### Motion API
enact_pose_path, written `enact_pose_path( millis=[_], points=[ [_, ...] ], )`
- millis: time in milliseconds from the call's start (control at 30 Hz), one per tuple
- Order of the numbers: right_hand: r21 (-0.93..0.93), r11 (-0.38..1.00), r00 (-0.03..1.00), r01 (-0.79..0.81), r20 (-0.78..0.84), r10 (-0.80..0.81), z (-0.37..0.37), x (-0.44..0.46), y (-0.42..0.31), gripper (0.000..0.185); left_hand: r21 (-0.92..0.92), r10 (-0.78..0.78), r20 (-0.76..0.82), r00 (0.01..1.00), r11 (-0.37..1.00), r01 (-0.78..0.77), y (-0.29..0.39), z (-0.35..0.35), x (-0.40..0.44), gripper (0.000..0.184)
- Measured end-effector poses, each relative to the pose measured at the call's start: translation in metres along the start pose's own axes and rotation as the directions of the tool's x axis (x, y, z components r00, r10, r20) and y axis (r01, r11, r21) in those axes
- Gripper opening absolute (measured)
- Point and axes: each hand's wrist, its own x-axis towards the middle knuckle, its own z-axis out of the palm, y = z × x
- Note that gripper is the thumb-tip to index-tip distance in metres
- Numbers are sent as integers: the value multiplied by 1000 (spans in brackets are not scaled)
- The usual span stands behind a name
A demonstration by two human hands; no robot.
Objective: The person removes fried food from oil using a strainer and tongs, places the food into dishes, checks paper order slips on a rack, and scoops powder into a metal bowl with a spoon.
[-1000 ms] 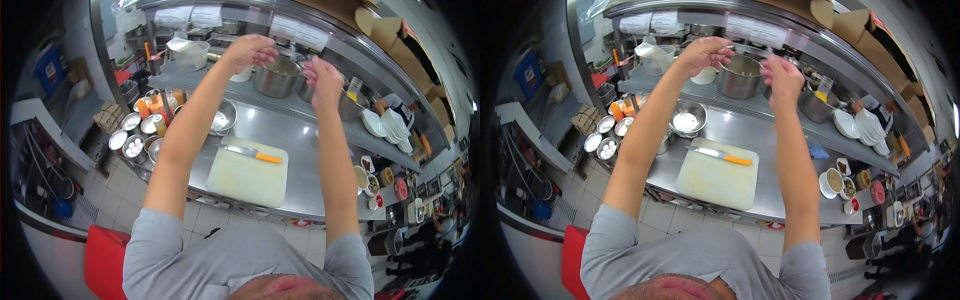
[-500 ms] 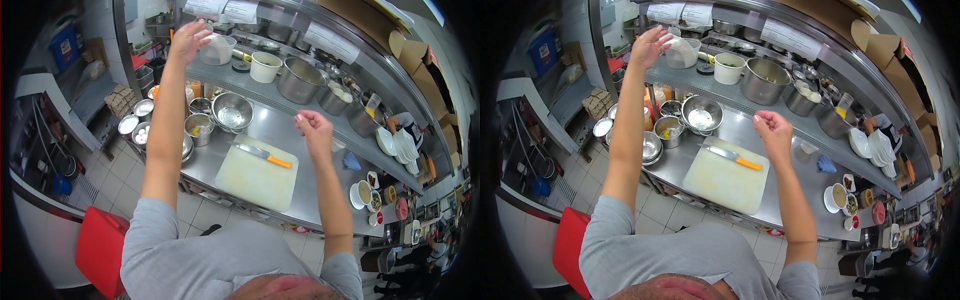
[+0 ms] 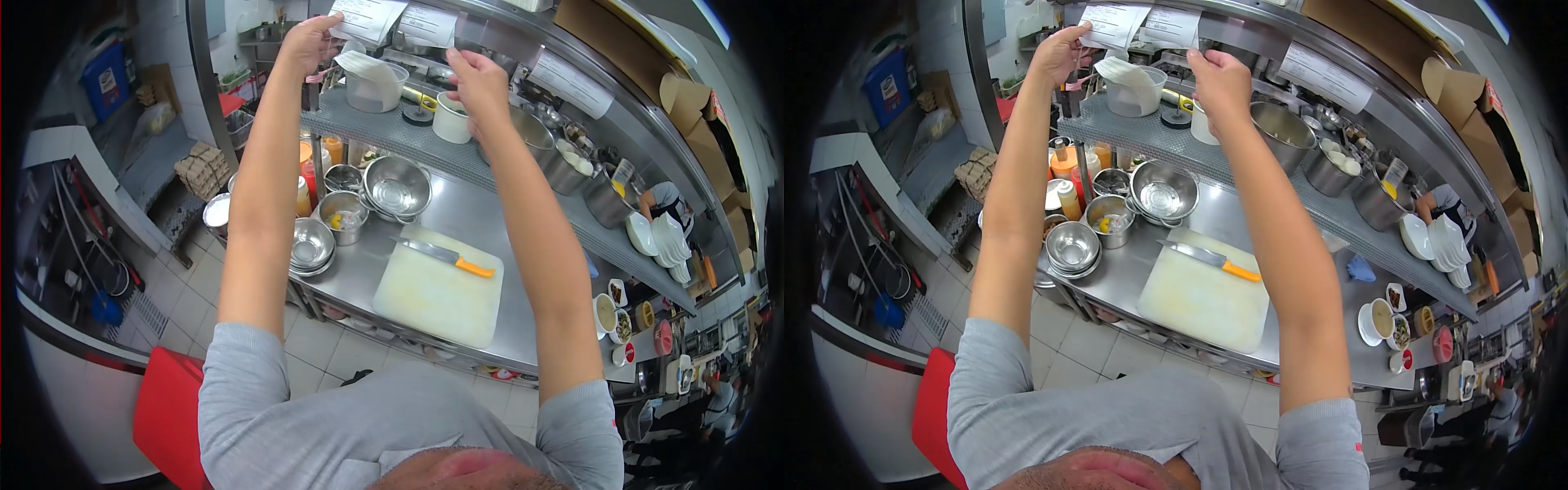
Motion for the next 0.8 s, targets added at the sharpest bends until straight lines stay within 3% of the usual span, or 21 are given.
enact_pose_path(
  millis=[67, 167, 267, 367, 500, 633, 767, 800],
  points=[
    [76, 997, 1000, -21, 2, 21, 17, 10, 0, 42, -61, 28, 30, 999, 998, -26, 1, 7, -7, 28],
    [12, 998, 998, -59, 32, 58, 32, 18, -6, 41, 49, 52, 75, 996, 997, -56, 4, 6, -3, 26],
    [127, 992, 1000, -20, -3, 21, 46, 24, 4, 26, 41, 67, 132, 989, 996, -73, 4, 9, 7, 27],
    [92, 996, 998, -6, 63, 0, 54, 25, 15, 19, 51, 60, 237, 970, 996, -74, 1, 16, 8, 26],
    [110, 992, 994, -67, 94, 56, 59, 6, 26, 18, -161, 55, 305, 951, 987, -6, -1, 19, -29, 25],
    [102, 990, 979, -94, 192, 73, 56, -27, 46, 18, -104, 18, 259, 966, 995, 9, -29, 26, -67, 30],
    [22, 998, 953, -67, 297, 57, 51, -57, 75, 16, -209, 42, 238, 970, 978, 9, -62, 23, -109, 32],
    [73, 996, 947, -56, 320, 30, 50, -66, 80, 17, -211, 18, 198, 980, 977, 25, -64, 25, -123, 31]
  ],
)
